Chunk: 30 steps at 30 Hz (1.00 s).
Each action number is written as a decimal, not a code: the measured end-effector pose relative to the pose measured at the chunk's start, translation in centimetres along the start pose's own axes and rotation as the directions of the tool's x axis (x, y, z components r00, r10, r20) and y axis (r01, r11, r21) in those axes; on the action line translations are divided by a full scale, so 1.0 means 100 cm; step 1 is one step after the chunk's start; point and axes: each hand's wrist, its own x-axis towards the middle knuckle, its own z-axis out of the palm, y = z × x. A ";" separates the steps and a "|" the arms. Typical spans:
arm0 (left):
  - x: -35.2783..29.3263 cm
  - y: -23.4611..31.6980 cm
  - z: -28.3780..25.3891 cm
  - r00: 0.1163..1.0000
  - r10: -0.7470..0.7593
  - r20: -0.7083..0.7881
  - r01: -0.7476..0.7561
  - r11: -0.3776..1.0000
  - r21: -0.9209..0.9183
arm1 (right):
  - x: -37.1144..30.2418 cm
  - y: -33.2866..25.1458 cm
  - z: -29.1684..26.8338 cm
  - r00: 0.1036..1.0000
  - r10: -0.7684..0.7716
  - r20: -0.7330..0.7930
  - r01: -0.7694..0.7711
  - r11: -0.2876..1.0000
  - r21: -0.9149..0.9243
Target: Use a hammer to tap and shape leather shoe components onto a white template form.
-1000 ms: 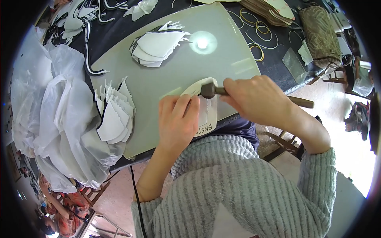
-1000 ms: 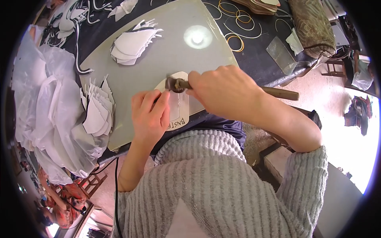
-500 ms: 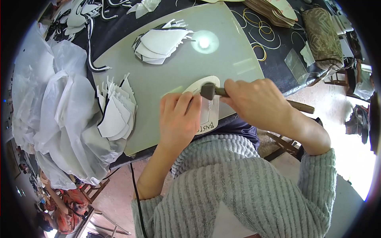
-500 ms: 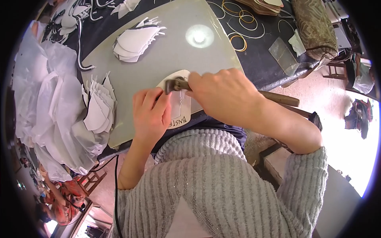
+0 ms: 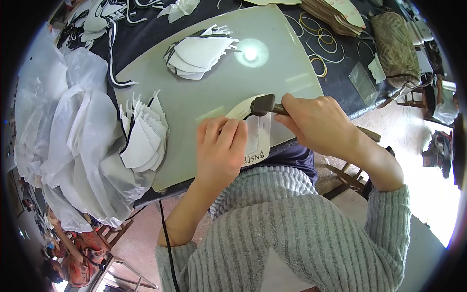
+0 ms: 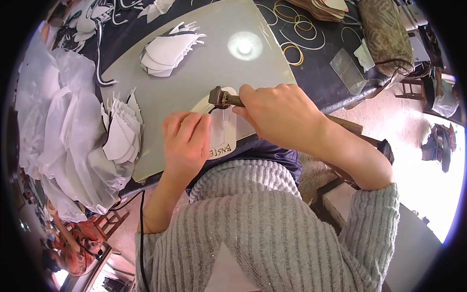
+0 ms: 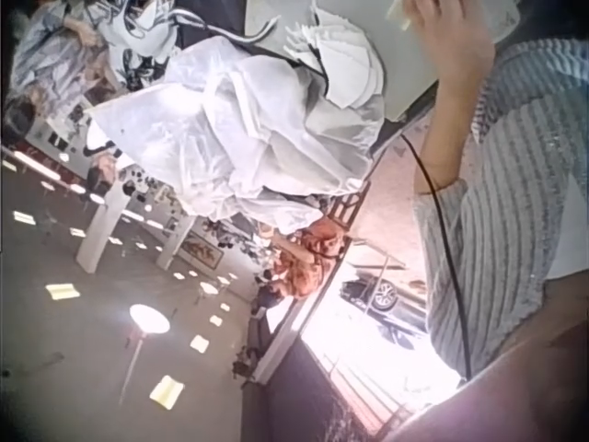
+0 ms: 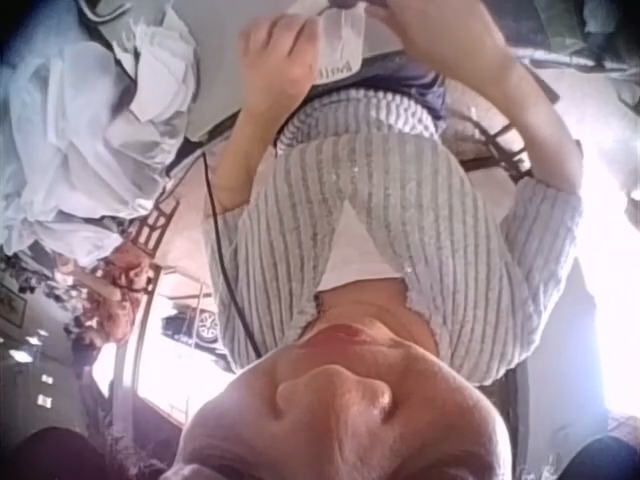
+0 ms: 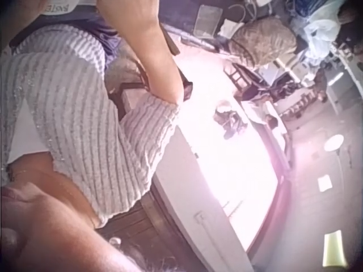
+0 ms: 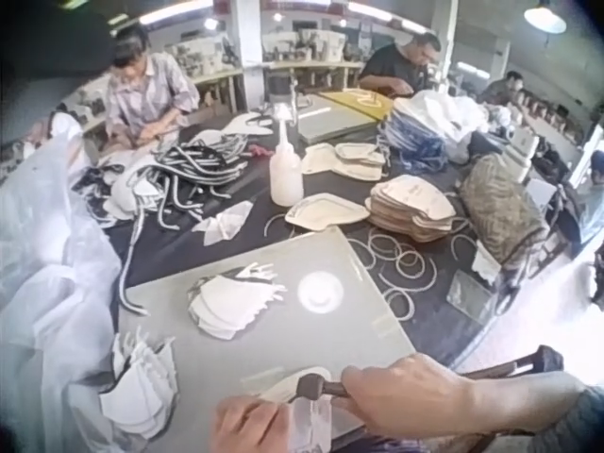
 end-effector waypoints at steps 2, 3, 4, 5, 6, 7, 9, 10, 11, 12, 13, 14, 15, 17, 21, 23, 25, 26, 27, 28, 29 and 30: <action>-0.001 0.002 0.000 1.000 -0.003 0.007 0.003 1.000 -0.015 | -0.003 -0.005 -0.001 0.998 -0.011 -0.070 0.014 0.999 0.035; -0.001 0.002 0.000 1.000 -0.005 0.007 0.005 1.000 -0.014 | -0.003 -0.010 -0.001 0.994 -0.029 -0.104 0.033 0.999 0.033; 0.002 0.002 -0.001 1.000 0.001 0.009 -0.001 1.000 -0.019 | -0.004 -0.014 -0.002 0.989 -0.039 -0.141 0.043 0.999 0.028; 0.003 0.001 -0.001 1.000 0.007 0.011 -0.007 1.000 -0.025 | -0.004 -0.015 -0.001 0.989 -0.032 -0.143 0.036 0.999 0.025; 0.002 0.001 -0.001 1.000 0.013 0.009 -0.013 0.999 -0.030 | -0.004 -0.015 0.003 0.998 -0.024 -0.052 0.023 1.000 -0.021; -0.002 0.002 -0.001 1.000 -0.008 0.014 0.008 1.000 -0.022 | -0.002 -0.014 0.005 0.999 -0.027 0.039 0.030 0.997 -0.066; -0.001 0.002 0.001 0.999 -0.034 0.016 0.034 0.999 -0.007 | -0.001 -0.015 0.001 0.998 -0.051 -0.023 0.050 0.998 -0.044; 0.003 0.002 0.001 1.000 -0.020 0.014 0.021 1.000 -0.023 | -0.002 -0.016 -0.003 0.992 -0.037 -0.121 0.036 0.999 -0.005; 0.004 0.002 -0.001 1.000 -0.007 0.012 0.007 0.999 -0.040 | -0.003 -0.017 -0.004 0.976 -0.018 -0.216 0.026 0.999 0.036; 0.000 0.001 -0.003 1.000 -0.010 0.016 0.011 0.999 -0.035 | -0.006 -0.017 0.001 0.984 -0.043 -0.172 0.048 0.999 0.024; 0.001 0.002 -0.002 1.000 -0.013 0.011 0.014 0.999 -0.033 | -0.006 -0.014 0.006 0.984 -0.039 -0.174 0.043 0.999 0.020; 0.001 0.003 -0.001 1.000 -0.016 0.005 0.017 0.999 -0.032 | -0.004 -0.011 0.010 0.999 0.000 -0.041 -0.001 1.000 -0.018; 0.001 0.003 -0.001 1.000 -0.011 0.001 0.011 0.999 -0.036 | -0.003 -0.010 0.012 0.995 0.045 0.090 -0.040 0.997 -0.060; -0.002 -0.001 -0.003 0.979 -0.204 -0.008 0.201 0.969 -0.146 | -0.003 -0.014 0.011 0.999 0.028 0.036 -0.027 0.999 -0.022; -0.007 -0.002 -0.009 0.955 -0.295 0.008 0.285 0.916 -0.283 | -0.006 -0.010 0.016 0.995 0.088 0.047 -0.087 0.996 -0.016; -0.009 0.000 -0.008 0.982 -0.188 -0.009 0.182 0.964 -0.195 | -0.006 -0.009 0.015 0.997 0.074 0.006 -0.074 0.997 -0.031; -0.012 0.006 -0.006 0.991 -0.133 -0.011 0.132 0.987 -0.090 | -0.005 -0.011 0.012 0.994 0.086 0.071 -0.083 0.996 -0.042; -0.012 0.008 -0.005 0.997 -0.077 -0.005 0.077 0.997 0.015 | -0.005 -0.009 0.013 0.993 0.089 0.074 -0.086 0.995 -0.042; -0.012 0.008 -0.004 0.997 -0.078 -0.003 0.078 0.997 0.012 | -0.005 -0.006 0.014 0.997 0.067 0.042 -0.066 0.998 -0.022; -0.013 0.008 -0.004 0.998 -0.061 -0.002 0.061 0.998 0.032 | -0.003 -0.005 0.015 0.999 0.036 0.005 -0.036 0.999 -0.003; -0.013 0.007 -0.004 0.999 -0.044 0.000 0.044 0.998 0.053 | -0.003 -0.007 0.011 1.000 0.029 0.005 -0.029 1.000 -0.003; -0.014 0.006 -0.004 0.999 -0.049 -0.001 0.049 0.997 0.059 | -0.003 -0.012 0.002 0.998 0.018 -0.055 -0.015 0.998 0.059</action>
